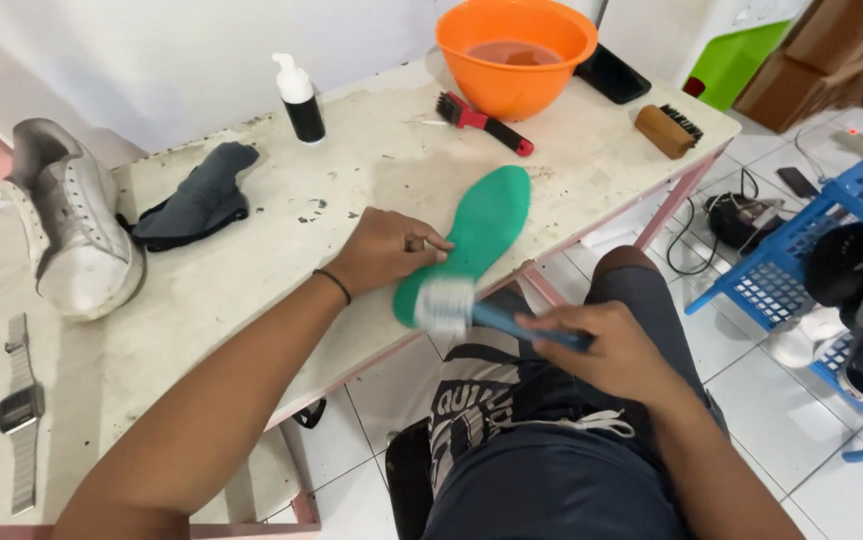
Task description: A person is cleaning a shoe insole by scrubbing it with a toothbrush and cleaning solution at a workbench.
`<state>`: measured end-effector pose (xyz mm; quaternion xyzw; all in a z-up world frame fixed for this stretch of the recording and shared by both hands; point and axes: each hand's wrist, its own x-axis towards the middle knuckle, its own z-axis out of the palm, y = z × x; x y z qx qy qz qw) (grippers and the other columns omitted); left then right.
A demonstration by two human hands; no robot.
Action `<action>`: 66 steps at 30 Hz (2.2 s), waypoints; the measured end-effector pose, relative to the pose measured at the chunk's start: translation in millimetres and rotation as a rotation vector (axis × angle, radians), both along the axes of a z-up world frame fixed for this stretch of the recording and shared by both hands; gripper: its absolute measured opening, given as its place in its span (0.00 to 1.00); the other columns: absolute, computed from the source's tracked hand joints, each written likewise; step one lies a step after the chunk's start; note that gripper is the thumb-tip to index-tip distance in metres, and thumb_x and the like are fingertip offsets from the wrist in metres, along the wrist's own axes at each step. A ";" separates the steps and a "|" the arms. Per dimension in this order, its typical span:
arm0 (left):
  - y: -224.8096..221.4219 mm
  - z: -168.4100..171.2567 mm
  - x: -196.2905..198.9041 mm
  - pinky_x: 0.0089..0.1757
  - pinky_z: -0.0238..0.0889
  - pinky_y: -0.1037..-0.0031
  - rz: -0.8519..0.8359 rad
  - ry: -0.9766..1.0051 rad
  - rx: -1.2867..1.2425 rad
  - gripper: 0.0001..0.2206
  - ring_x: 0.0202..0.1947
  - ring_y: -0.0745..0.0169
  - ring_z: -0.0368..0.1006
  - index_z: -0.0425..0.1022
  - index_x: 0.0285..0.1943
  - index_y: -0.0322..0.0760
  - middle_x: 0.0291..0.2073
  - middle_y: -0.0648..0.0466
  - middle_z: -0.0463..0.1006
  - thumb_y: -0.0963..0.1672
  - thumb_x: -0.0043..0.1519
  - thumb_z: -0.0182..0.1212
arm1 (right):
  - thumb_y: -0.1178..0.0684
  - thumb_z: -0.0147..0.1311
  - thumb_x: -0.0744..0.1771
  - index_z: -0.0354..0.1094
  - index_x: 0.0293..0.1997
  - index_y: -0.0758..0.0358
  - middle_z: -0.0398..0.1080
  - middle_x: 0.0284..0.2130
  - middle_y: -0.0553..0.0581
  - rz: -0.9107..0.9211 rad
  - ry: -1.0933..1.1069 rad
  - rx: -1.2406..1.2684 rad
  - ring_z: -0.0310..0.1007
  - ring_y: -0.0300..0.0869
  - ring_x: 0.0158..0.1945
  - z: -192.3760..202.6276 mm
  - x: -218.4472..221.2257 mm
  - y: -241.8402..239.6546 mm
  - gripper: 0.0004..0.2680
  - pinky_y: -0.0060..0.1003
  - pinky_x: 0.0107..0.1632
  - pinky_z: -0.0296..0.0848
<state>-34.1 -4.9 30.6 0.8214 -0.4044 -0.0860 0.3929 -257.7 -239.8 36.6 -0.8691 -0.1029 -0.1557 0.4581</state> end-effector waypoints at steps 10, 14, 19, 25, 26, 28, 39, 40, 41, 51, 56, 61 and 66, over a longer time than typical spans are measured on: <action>-6.7 -1.3 7.2 0.36 0.72 0.75 0.030 -0.001 0.023 0.07 0.21 0.65 0.78 0.83 0.41 0.45 0.17 0.57 0.80 0.46 0.55 0.68 | 0.58 0.64 0.62 0.84 0.41 0.55 0.81 0.20 0.57 -0.031 0.011 0.031 0.76 0.38 0.25 -1.6 -8.0 16.6 0.07 0.33 0.27 0.70; -8.3 5.7 1.6 0.36 0.70 0.77 0.039 -0.041 0.039 0.06 0.23 0.63 0.78 0.83 0.40 0.44 0.18 0.57 0.80 0.45 0.57 0.69 | 0.62 0.60 0.62 0.82 0.46 0.58 0.81 0.27 0.67 -0.098 0.044 -0.060 0.79 0.55 0.28 -0.3 -5.2 24.5 0.10 0.46 0.28 0.71; -7.9 -3.7 3.8 0.38 0.70 0.75 0.039 -0.037 0.038 0.08 0.27 0.62 0.80 0.83 0.39 0.48 0.20 0.59 0.80 0.48 0.54 0.71 | 0.60 0.60 0.64 0.83 0.46 0.55 0.79 0.19 0.62 -0.116 0.029 -0.027 0.73 0.44 0.18 -1.2 0.8 23.9 0.09 0.35 0.22 0.65; -7.4 -13.0 8.7 0.42 0.69 0.74 0.064 0.002 -0.008 0.07 0.33 0.64 0.78 0.84 0.39 0.46 0.27 0.55 0.83 0.47 0.55 0.73 | 0.61 0.64 0.61 0.82 0.40 0.63 0.79 0.18 0.67 -0.095 0.098 0.029 0.71 0.44 0.18 0.8 0.2 25.8 0.07 0.39 0.21 0.62; -6.9 -5.6 5.0 0.44 0.68 0.74 0.056 -0.004 -0.011 0.08 0.36 0.62 0.78 0.85 0.40 0.45 0.30 0.54 0.83 0.47 0.55 0.73 | 0.61 0.62 0.62 0.82 0.42 0.61 0.78 0.18 0.67 -0.094 0.112 0.020 0.72 0.48 0.16 3.5 -0.5 31.0 0.08 0.38 0.21 0.63; -7.2 -2.2 5.1 0.46 0.68 0.73 0.044 -0.014 -0.012 0.09 0.38 0.61 0.78 0.85 0.40 0.44 0.32 0.53 0.83 0.47 0.54 0.74 | 0.61 0.60 0.63 0.83 0.44 0.59 0.78 0.17 0.66 -0.095 0.122 0.012 0.73 0.52 0.15 7.9 -1.1 31.2 0.09 0.38 0.20 0.64; -10.2 -33.7 38.0 0.56 0.42 0.61 0.062 -0.108 0.065 0.08 0.57 0.63 0.69 0.84 0.38 0.60 0.48 0.64 0.78 0.55 0.56 0.72 | 0.59 0.64 0.61 0.84 0.43 0.53 0.78 0.17 0.62 -0.179 0.113 -0.009 0.72 0.42 0.19 3.0 4.1 21.8 0.09 0.37 0.22 0.66; -9.5 -34.6 37.4 0.56 0.42 0.61 0.060 -0.102 0.066 0.08 0.57 0.63 0.69 0.84 0.38 0.60 0.48 0.64 0.78 0.55 0.56 0.72 | 0.59 0.64 0.61 0.84 0.43 0.53 0.78 0.17 0.62 -0.181 0.119 -0.008 0.72 0.42 0.19 -1.5 3.0 28.1 0.09 0.37 0.22 0.66; -9.0 -34.9 36.9 0.56 0.41 0.63 0.060 -0.097 0.058 0.08 0.58 0.64 0.68 0.84 0.38 0.61 0.49 0.64 0.78 0.55 0.55 0.72 | 0.59 0.62 0.63 0.83 0.45 0.54 0.77 0.17 0.62 -0.163 0.125 -0.001 0.71 0.44 0.17 -5.5 2.0 34.3 0.09 0.37 0.22 0.66; -1.5 -5.8 14.7 0.56 0.43 0.55 0.042 -0.178 0.071 0.08 0.60 0.59 0.68 0.83 0.38 0.63 0.51 0.65 0.77 0.56 0.55 0.71 | 0.62 0.63 0.60 0.83 0.42 0.54 0.77 0.18 0.60 -0.143 0.065 -0.038 0.69 0.42 0.19 -0.4 7.3 31.4 0.11 0.39 0.24 0.66; -8.0 -36.6 33.9 0.57 0.45 0.51 0.015 -0.167 -0.021 0.08 0.59 0.52 0.68 0.83 0.39 0.58 0.51 0.60 0.77 0.53 0.55 0.72 | 0.62 0.61 0.62 0.81 0.45 0.55 0.76 0.17 0.57 -0.157 0.060 -0.013 0.66 0.39 0.18 -19.1 11.8 22.3 0.11 0.35 0.24 0.64; 0.3 -6.0 8.6 0.54 0.41 0.49 0.056 -0.176 0.061 0.07 0.59 0.57 0.66 0.83 0.38 0.61 0.51 0.63 0.76 0.55 0.57 0.70 | 0.63 0.63 0.63 0.82 0.43 0.56 0.75 0.15 0.55 -0.126 0.098 0.121 0.64 0.36 0.18 -21.2 11.0 24.5 0.09 0.30 0.23 0.63; 3.2 0.3 0.4 0.56 0.46 0.49 0.004 -0.145 -0.051 0.06 0.59 0.49 0.69 0.84 0.37 0.54 0.50 0.56 0.78 0.51 0.57 0.73 | 0.65 0.60 0.63 0.81 0.42 0.59 0.73 0.12 0.57 -0.072 0.032 0.094 0.65 0.38 0.14 -23.7 3.8 29.4 0.09 0.31 0.21 0.63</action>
